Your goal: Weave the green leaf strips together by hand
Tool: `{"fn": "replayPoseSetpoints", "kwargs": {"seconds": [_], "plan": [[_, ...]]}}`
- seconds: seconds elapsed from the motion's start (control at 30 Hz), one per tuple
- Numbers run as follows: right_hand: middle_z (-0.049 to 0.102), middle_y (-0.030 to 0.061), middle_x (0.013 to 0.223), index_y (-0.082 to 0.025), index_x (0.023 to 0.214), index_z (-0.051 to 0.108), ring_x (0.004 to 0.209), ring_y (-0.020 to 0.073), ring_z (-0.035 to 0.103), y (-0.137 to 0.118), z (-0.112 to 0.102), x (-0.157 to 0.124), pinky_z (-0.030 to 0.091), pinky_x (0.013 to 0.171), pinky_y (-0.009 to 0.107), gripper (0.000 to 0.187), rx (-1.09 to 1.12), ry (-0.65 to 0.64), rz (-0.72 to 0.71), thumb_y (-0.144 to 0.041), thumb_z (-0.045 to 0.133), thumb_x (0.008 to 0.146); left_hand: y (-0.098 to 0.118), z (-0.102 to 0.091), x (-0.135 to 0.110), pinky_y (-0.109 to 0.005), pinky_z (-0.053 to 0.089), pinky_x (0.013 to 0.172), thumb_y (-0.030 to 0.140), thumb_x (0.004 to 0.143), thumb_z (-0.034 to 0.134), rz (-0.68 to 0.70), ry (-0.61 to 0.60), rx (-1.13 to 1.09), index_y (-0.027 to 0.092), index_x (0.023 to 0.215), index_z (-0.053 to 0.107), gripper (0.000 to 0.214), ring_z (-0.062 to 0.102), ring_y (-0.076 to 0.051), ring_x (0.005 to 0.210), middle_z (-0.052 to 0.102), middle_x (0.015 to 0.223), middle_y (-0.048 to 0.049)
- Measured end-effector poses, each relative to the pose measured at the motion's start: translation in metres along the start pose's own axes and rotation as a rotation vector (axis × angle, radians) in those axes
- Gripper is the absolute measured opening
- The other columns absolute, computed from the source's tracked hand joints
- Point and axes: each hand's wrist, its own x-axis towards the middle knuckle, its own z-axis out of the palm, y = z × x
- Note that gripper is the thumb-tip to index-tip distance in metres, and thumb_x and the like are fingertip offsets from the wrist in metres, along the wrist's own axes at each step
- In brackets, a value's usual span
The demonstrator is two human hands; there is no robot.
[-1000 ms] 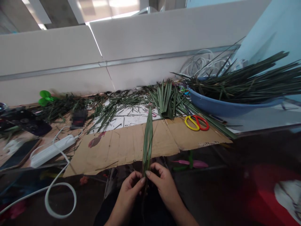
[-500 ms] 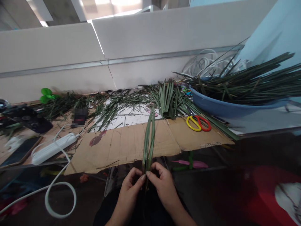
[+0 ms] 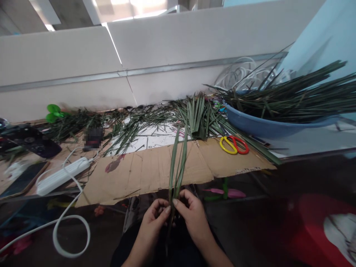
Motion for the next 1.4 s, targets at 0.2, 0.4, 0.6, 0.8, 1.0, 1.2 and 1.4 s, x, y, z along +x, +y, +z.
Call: {"fn": "replayPoseSetpoints", "kwargs": {"seconds": [0.2, 0.4, 0.6, 0.8, 1.0, 1.2, 1.4], "plan": [[0.054, -0.0029, 0.066, -0.019, 0.071, 0.06, 0.061, 0.0134, 0.046, 0.0, -0.004, 0.0, 0.038, 0.057, 0.025, 0.032, -0.048, -0.017, -0.019, -0.047, 0.073, 0.076, 0.002, -0.002, -0.001, -0.023, 0.036, 0.059, 0.042, 0.066, 0.081, 0.053, -0.012, 0.137, 0.016, 0.07, 0.06, 0.034, 0.046, -0.011, 0.06, 0.055, 0.064, 0.0021], [0.046, -0.0054, 0.059, -0.02, 0.066, 0.053, 0.056, 0.0118, 0.04, 0.006, -0.006, -0.002, 0.034, 0.053, 0.024, 0.037, -0.027, -0.03, -0.026, -0.05, 0.07, 0.08, 0.001, 0.0, -0.003, -0.023, 0.034, 0.06, 0.046, 0.066, 0.079, 0.046, -0.01, 0.099, 0.017, 0.069, 0.057, 0.038, 0.042, -0.011, 0.06, 0.052, 0.063, 0.0025], [0.047, -0.0047, 0.06, -0.02, 0.066, 0.053, 0.057, 0.0126, 0.042, 0.005, -0.003, -0.003, 0.035, 0.055, 0.024, 0.039, -0.022, -0.015, -0.026, -0.052, 0.071, 0.078, -0.003, 0.0, 0.002, -0.024, 0.033, 0.059, 0.057, 0.06, 0.082, 0.046, 0.01, 0.077, 0.017, 0.068, 0.056, 0.048, 0.041, -0.011, 0.058, 0.05, 0.061, 0.0027], [0.051, -0.0031, 0.064, -0.02, 0.065, 0.055, 0.064, 0.0156, 0.047, 0.006, -0.005, 0.001, 0.039, 0.062, 0.026, 0.035, -0.072, 0.006, -0.078, -0.048, 0.073, 0.074, 0.002, -0.003, 0.005, -0.024, 0.034, 0.059, 0.063, 0.053, 0.083, 0.026, -0.023, 0.159, 0.016, 0.069, 0.062, 0.054, 0.043, -0.012, 0.061, 0.053, 0.064, 0.0011], [0.061, -0.0006, 0.071, -0.019, 0.075, 0.061, 0.07, 0.0182, 0.055, 0.01, -0.007, 0.007, 0.043, 0.069, 0.028, 0.027, 0.059, -0.023, -0.067, -0.038, 0.079, 0.068, -0.012, -0.01, 0.012, -0.024, 0.035, 0.06, 0.06, 0.056, 0.084, 0.083, -0.024, 0.137, 0.017, 0.066, 0.061, 0.05, 0.044, -0.013, 0.062, 0.053, 0.062, 0.0011], [0.064, -0.0006, 0.069, -0.02, 0.077, 0.064, 0.063, 0.0155, 0.056, 0.007, 0.0, 0.005, 0.043, 0.064, 0.026, 0.027, 0.321, -0.066, 0.006, -0.035, 0.082, 0.064, -0.014, -0.007, 0.01, -0.024, 0.033, 0.059, 0.064, 0.055, 0.083, 0.092, -0.007, 0.083, 0.018, 0.065, 0.055, 0.054, 0.042, -0.011, 0.057, 0.049, 0.058, 0.004], [0.066, 0.0029, 0.07, -0.019, 0.08, 0.073, 0.065, 0.0185, 0.059, -0.011, 0.002, -0.002, 0.045, 0.061, 0.027, 0.02, 0.313, -0.071, 0.019, -0.037, 0.075, 0.071, -0.01, -0.008, 0.009, -0.025, 0.038, 0.064, 0.062, 0.055, 0.084, 0.077, -0.057, 0.047, 0.016, 0.072, 0.062, 0.054, 0.049, -0.013, 0.064, 0.059, 0.067, -0.0011]]}}
